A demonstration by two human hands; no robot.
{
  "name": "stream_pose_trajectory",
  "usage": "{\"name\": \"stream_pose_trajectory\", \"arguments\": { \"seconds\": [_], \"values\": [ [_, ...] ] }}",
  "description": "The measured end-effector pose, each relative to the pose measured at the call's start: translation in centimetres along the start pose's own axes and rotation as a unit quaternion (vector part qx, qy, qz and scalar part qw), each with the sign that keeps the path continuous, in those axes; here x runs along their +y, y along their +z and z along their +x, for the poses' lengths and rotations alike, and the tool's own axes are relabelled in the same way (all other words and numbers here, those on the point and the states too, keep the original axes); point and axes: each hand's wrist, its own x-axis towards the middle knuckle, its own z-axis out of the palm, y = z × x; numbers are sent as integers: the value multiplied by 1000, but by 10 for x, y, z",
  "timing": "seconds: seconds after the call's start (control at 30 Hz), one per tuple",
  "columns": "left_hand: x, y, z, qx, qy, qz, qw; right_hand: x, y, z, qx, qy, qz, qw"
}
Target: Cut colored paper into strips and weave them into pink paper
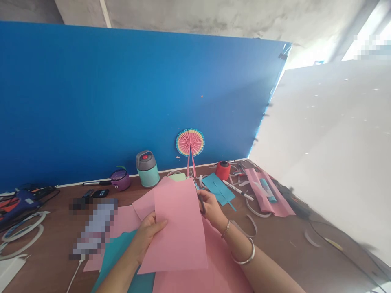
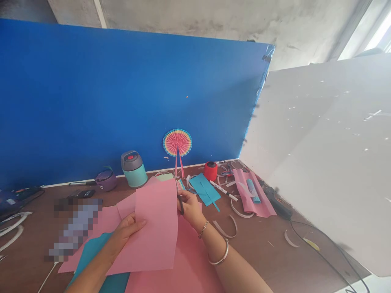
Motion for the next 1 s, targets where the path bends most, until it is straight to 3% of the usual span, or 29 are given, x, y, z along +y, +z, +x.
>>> {"name": "stream_pose_trajectory", "arguments": {
  "seconds": [0.1,0.2,0.27,0.37,0.5,0.57,0.7,0.83,0.93,1.0],
  "values": [
    [1,-2,0,-2,2,-1,1000,4,-3,3,27,0,-20,999],
    [2,-5,0,-18,13,1,1000,0,-12,6,115,-9,-42,992],
    [3,-6,-1,-42,16,0,999,-7,-19,6,137,-25,-21,990],
    [3,-6,-3,-68,12,10,998,-13,-26,5,74,-34,26,996],
    [4,-5,-4,-61,1,45,997,-12,-25,2,-13,-7,-1,1000],
    [6,-9,-5,-48,-16,43,998,-10,-21,0,-25,1,-4,1000],
    [6,-27,-6,-2,-15,-77,997,-10,-14,0,74,-66,29,995],
    [-1,-33,-6,-95,2,-154,984,-12,-14,2,191,-117,54,973],
    [-4,-21,-6,-126,25,-103,986,-11,-16,2,236,-145,51,960],
    [-5,-12,-5,-56,17,-9,998,-10,-16,2,234,-160,30,959]
  ]
}}
